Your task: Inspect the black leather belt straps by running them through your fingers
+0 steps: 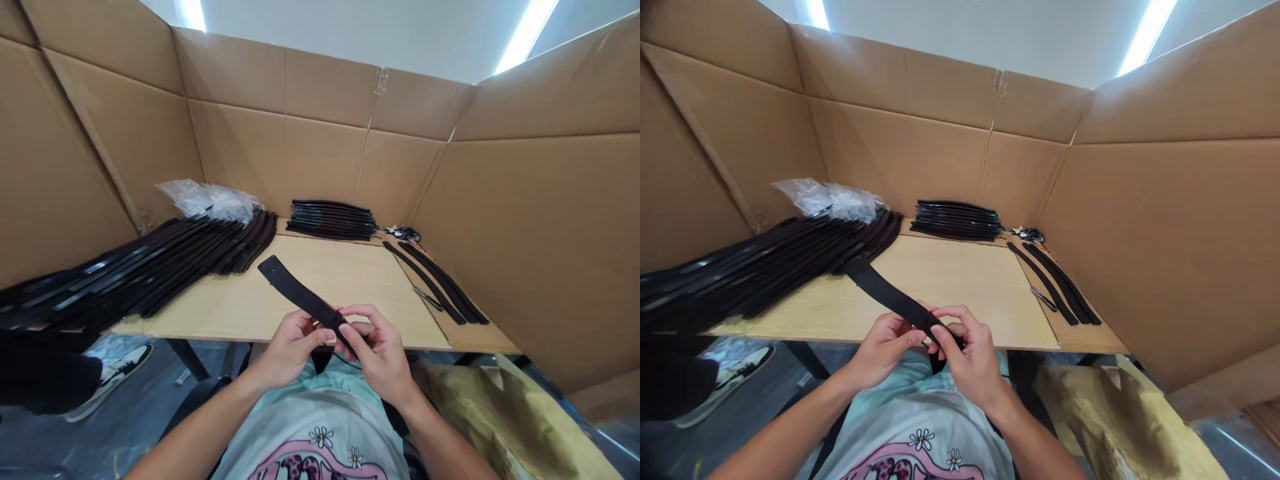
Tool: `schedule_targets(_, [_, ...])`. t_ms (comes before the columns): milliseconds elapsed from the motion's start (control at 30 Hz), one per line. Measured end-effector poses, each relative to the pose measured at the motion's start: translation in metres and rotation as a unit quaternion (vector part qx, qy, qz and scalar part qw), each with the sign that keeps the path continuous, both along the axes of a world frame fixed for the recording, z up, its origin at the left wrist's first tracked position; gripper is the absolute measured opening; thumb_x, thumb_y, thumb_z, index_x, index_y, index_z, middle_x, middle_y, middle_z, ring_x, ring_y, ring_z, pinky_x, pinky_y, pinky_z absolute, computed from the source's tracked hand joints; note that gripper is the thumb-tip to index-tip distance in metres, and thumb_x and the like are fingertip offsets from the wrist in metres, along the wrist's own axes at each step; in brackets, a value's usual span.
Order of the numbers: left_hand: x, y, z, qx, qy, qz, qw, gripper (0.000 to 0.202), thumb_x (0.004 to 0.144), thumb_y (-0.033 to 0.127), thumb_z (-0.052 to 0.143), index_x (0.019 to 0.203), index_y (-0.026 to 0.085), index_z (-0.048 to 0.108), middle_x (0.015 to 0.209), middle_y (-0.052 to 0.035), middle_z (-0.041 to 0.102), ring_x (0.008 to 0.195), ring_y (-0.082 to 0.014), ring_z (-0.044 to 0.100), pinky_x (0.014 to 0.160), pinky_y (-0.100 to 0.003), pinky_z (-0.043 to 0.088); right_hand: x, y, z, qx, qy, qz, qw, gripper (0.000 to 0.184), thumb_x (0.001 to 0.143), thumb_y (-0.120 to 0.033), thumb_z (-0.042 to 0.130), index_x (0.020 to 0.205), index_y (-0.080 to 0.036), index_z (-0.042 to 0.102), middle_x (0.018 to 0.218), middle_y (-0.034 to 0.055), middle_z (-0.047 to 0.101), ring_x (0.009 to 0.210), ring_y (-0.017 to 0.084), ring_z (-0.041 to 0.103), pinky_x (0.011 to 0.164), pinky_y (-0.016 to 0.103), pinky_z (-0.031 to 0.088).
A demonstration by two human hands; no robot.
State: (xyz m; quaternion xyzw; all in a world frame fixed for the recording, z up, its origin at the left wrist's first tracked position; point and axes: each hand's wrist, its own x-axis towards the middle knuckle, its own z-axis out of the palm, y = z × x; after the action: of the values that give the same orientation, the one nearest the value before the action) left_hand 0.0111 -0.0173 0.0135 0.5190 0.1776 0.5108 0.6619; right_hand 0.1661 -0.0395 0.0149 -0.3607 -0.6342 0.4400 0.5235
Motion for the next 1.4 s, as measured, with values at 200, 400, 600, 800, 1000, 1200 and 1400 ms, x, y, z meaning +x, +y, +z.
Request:
schedule_targets(200, [0.001, 0.006, -0.005, -0.007, 0.005, 0.009, 1.0, 0.022, 0.072, 0.026, 0.074, 0.088, 0.013, 0.066, 0.068, -0.0013, 0.063, 0.057, -0.0143, 0.06, 0.059, -0.029, 0.052, -0.002, -0.001, 0.004, -0.015, -0.026, 0.006, 1.0, 0.029, 0.09, -0.035, 0.05, 0.115, -0.02, 0.051, 0.063, -0.0004, 0.063, 0.05, 0.009, 0.05, 0.047, 0.02, 0.04])
schedule_targets(400, [0.001, 0.008, -0.01, -0.028, 0.008, -0.001, 1.0, 0.026, 0.072, 0.029, 0.073, 0.09, 0.013, 0.065, 0.059, 0.0001, 0.059, 0.054, -0.0157, 0.059, 0.057, -0.031, 0.051, 0.003, 0.001, 0.006, -0.029, -0.044, 0.061, 0.997, 0.038, 0.091, -0.036, 0.047, 0.126, -0.02, 0.045, 0.072, 0.0026, 0.066, 0.055, 0.01, 0.054, 0.049, 0.021, 0.043])
schedule_targets(600, [-0.002, 0.011, -0.016, -0.035, 0.03, 0.042, 0.998, 0.032, 0.066, 0.034, 0.077, 0.086, 0.01, 0.069, 0.077, -0.008, 0.068, 0.064, -0.0179, 0.06, 0.058, -0.028, 0.049, 0.004, 0.0, 0.009, -0.04, -0.054, 0.08, 0.994, 0.04, 0.085, -0.031, 0.056, 0.122, -0.021, 0.044, 0.067, -0.0007, 0.064, 0.05, 0.01, 0.056, 0.046, 0.02, 0.044])
schedule_targets(800, [-0.003, 0.012, -0.019, -0.025, 0.039, 0.04, 0.998, 0.032, 0.068, 0.035, 0.076, 0.088, 0.012, 0.07, 0.076, -0.007, 0.07, 0.059, -0.0157, 0.059, 0.059, -0.029, 0.048, -0.001, -0.001, 0.009, -0.034, -0.052, 0.038, 0.997, 0.038, 0.081, -0.034, 0.062, 0.113, -0.02, 0.047, 0.058, -0.0045, 0.059, 0.042, 0.007, 0.048, 0.041, 0.017, 0.039])
schedule_targets(1000, [-0.001, 0.013, -0.021, -0.023, 0.034, 0.022, 0.999, 0.033, 0.068, 0.036, 0.076, 0.09, 0.012, 0.07, 0.073, -0.0059, 0.069, 0.061, -0.0183, 0.061, 0.061, -0.031, 0.048, 0.0, 0.0, 0.009, -0.03, -0.053, 0.04, 0.997, 0.029, 0.089, -0.037, 0.049, 0.113, -0.02, 0.047, 0.056, -0.005, 0.057, 0.041, 0.007, 0.048, 0.04, 0.016, 0.037])
schedule_targets(1200, [0.0, 0.012, -0.023, -0.026, 0.029, 0.045, 0.998, 0.036, 0.066, 0.038, 0.077, 0.089, 0.012, 0.07, 0.074, -0.0058, 0.068, 0.068, -0.0179, 0.06, 0.064, -0.029, 0.047, 0.001, -0.002, 0.01, -0.03, -0.039, 0.051, 0.997, 0.026, 0.09, -0.033, 0.047, 0.113, -0.021, 0.045, 0.058, -0.0045, 0.058, 0.044, 0.008, 0.049, 0.042, 0.017, 0.038])
schedule_targets(1400, [0.0, 0.009, -0.023, -0.041, 0.006, 0.06, 0.997, 0.037, 0.067, 0.042, 0.076, 0.086, 0.01, 0.07, 0.065, -0.004, 0.064, 0.055, -0.0135, 0.055, 0.052, -0.025, 0.044, 0.001, -0.004, 0.012, -0.034, -0.027, 0.062, 0.997, 0.023, 0.09, -0.033, 0.046, 0.11, -0.021, 0.045, 0.057, -0.005, 0.057, 0.042, 0.008, 0.047, 0.042, 0.017, 0.038])
